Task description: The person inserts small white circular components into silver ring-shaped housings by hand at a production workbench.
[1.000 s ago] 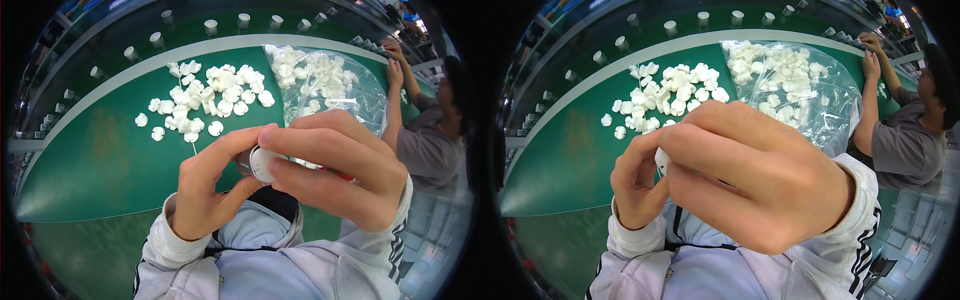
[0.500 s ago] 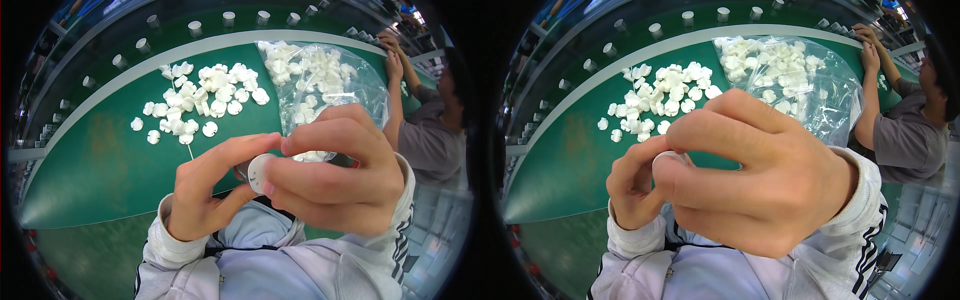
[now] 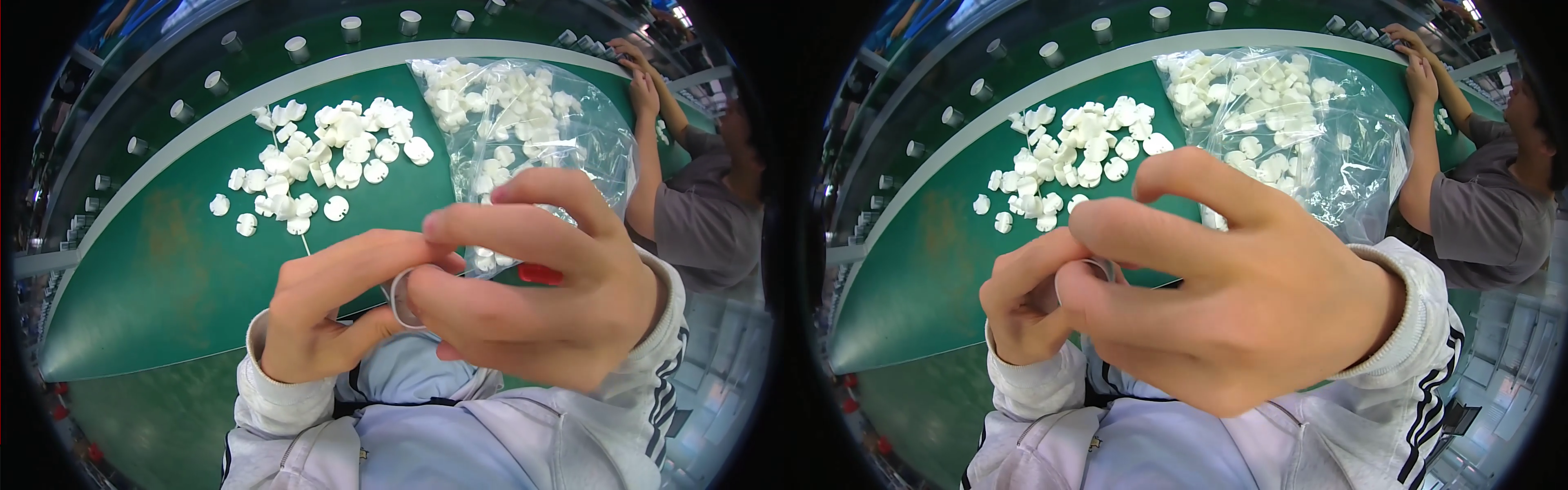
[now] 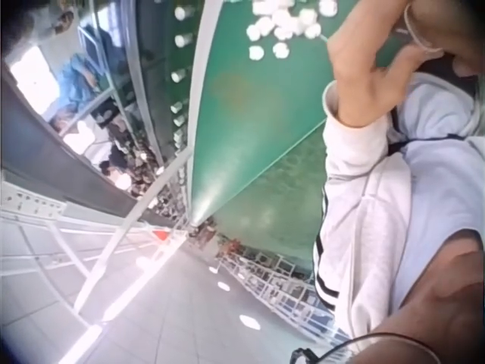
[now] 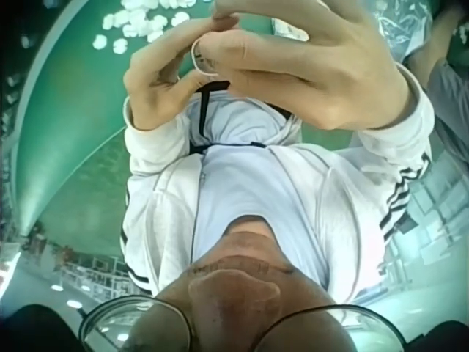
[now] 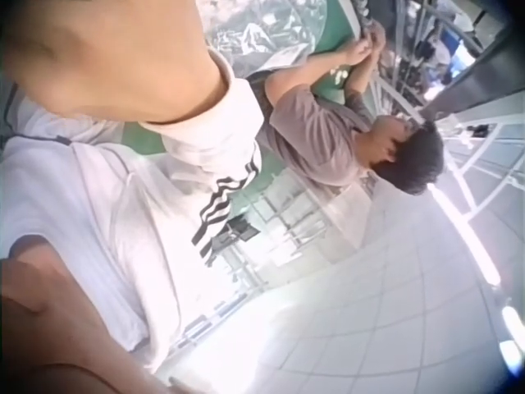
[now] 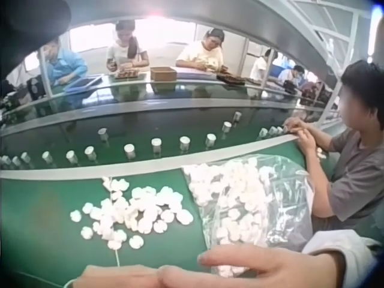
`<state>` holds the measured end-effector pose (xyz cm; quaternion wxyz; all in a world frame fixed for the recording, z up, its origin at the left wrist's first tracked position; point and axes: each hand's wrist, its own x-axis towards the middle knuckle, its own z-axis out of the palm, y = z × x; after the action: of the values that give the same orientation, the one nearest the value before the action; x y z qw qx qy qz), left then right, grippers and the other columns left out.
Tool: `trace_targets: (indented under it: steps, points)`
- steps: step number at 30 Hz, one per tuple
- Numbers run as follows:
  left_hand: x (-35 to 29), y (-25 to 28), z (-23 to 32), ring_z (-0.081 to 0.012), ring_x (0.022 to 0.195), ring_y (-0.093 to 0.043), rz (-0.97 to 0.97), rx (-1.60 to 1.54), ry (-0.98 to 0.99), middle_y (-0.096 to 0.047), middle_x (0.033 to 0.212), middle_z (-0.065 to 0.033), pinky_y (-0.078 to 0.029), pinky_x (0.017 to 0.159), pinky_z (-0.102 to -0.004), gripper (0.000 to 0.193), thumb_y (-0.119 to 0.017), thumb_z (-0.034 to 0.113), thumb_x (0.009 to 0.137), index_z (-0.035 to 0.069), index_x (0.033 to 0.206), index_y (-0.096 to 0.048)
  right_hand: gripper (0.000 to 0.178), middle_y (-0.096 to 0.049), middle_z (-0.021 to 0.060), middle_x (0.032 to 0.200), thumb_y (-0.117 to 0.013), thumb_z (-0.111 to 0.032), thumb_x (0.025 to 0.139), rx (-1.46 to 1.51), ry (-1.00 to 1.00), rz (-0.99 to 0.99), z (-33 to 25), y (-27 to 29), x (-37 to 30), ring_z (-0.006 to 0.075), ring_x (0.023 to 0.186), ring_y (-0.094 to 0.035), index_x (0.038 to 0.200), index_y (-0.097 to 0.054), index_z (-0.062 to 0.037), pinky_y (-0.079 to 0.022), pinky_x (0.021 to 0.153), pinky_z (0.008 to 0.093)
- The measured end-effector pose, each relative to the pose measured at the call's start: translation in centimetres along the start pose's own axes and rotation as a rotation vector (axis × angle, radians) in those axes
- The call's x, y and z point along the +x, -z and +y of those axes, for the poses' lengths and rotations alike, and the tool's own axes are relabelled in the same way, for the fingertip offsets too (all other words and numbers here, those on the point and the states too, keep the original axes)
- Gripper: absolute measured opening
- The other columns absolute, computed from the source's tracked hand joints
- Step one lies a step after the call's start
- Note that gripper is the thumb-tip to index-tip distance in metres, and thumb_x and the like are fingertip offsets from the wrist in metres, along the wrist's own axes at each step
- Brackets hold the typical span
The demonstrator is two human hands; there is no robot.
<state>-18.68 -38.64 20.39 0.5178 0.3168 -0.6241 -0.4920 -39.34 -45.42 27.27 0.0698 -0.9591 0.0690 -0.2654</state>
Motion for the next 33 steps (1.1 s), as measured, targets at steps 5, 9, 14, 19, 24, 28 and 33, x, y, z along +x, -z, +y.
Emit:
trace_targets:
  steps: [5,9,14,19,24,28,33]
  points:
    - [-0.5,-0.1,-0.9,-0.0314,0.106,-0.068,0.011,-0.091,0.086,-0.068,0.115,-0.0220,-0.053,0.093,-0.0384,0.045,-0.076,0.004,0.082,-0.010,0.123,-0.061,0.020,-0.067,0.0008,0.109,-0.078,-0.014,0.068,0.053,-0.012,-0.044,0.3,-0.4,0.0,0.0328,0.108,-0.065,0.085,-0.070,-0.0087,-0.048,0.083,0.0443]
    - [-1.1,0.3,-1.2,-0.0321,0.110,-0.066,0.020,-0.105,0.086,-0.067,0.119,-0.0227,-0.052,0.097,-0.0390,0.048,-0.077,0.003,0.082,-0.011,0.124,-0.060,0.018,-0.067,0.0014,0.108,-0.078,-0.013,0.069,0.075,-0.011,0.005,0.1,-1.4,-0.3,0.0329,0.110,-0.064,0.085,-0.070,-0.0097,-0.048,0.086,0.0452]
    - [-1.0,0.2,-1.8,-0.0324,0.118,-0.063,-0.015,-0.130,0.076,-0.065,0.124,-0.0240,-0.049,0.102,-0.0386,0.050,-0.076,-0.001,0.082,-0.011,0.127,-0.058,0.016,-0.066,0.0022,0.105,-0.077,-0.013,0.070,0.229,-0.297,-0.018,-0.9,-0.9,-0.2,0.0295,0.108,-0.063,0.084,-0.070,-0.0092,-0.048,0.088,0.0454]
    - [-1.0,-0.2,-1.8,-0.0299,0.121,-0.061,-0.028,-0.149,0.177,-0.062,0.128,-0.0230,-0.048,0.104,-0.0387,0.049,-0.072,-0.007,0.083,-0.010,0.130,-0.056,0.017,-0.065,0.0025,0.101,-0.077,-0.014,0.070,0.035,-0.105,-0.102,-0.5,-0.9,-0.6,0.0276,0.105,-0.063,0.085,-0.070,-0.0092,-0.049,0.091,0.0468]
    - [0.2,0.8,0.5,-0.0268,0.118,-0.063,-0.159,0.062,0.212,-0.065,0.125,-0.0180,-0.049,0.101,-0.0372,0.046,-0.069,-0.005,0.085,-0.007,0.128,-0.054,0.018,-0.066,0.0042,0.107,-0.074,-0.012,0.072,-0.015,-0.065,-0.010,-0.5,0.1,-1.3,0.0284,0.108,-0.063,0.088,-0.071,-0.0044,-0.049,0.092,0.0457]
    - [3.6,2.5,1.1,-0.0206,0.100,-0.065,0.029,0.386,0.137,-0.068,0.121,-0.0155,-0.049,0.087,-0.0302,0.043,-0.070,-0.001,0.080,0.000,0.122,-0.059,0.024,-0.069,0.0071,0.112,-0.076,-0.013,0.077,0.015,-0.070,0.123,-1.9,2.7,-2.0,0.0274,0.101,-0.066,0.100,-0.072,-0.0057,-0.050,0.081,0.0394]
    - [15.9,8.7,-4.1,-0.0148,0.107,-0.063,0.181,0.839,0.014,-0.069,0.110,-0.0045,-0.050,0.083,-0.0260,0.032,-0.076,0.006,0.080,0.004,0.111,-0.068,0.026,-0.069,0.0085,0.108,-0.076,-0.009,0.078,0.163,-0.262,0.282,-2.7,1.3,-5.7,0.0270,0.092,-0.066,0.103,-0.070,-0.0048,-0.049,0.076,0.0361]
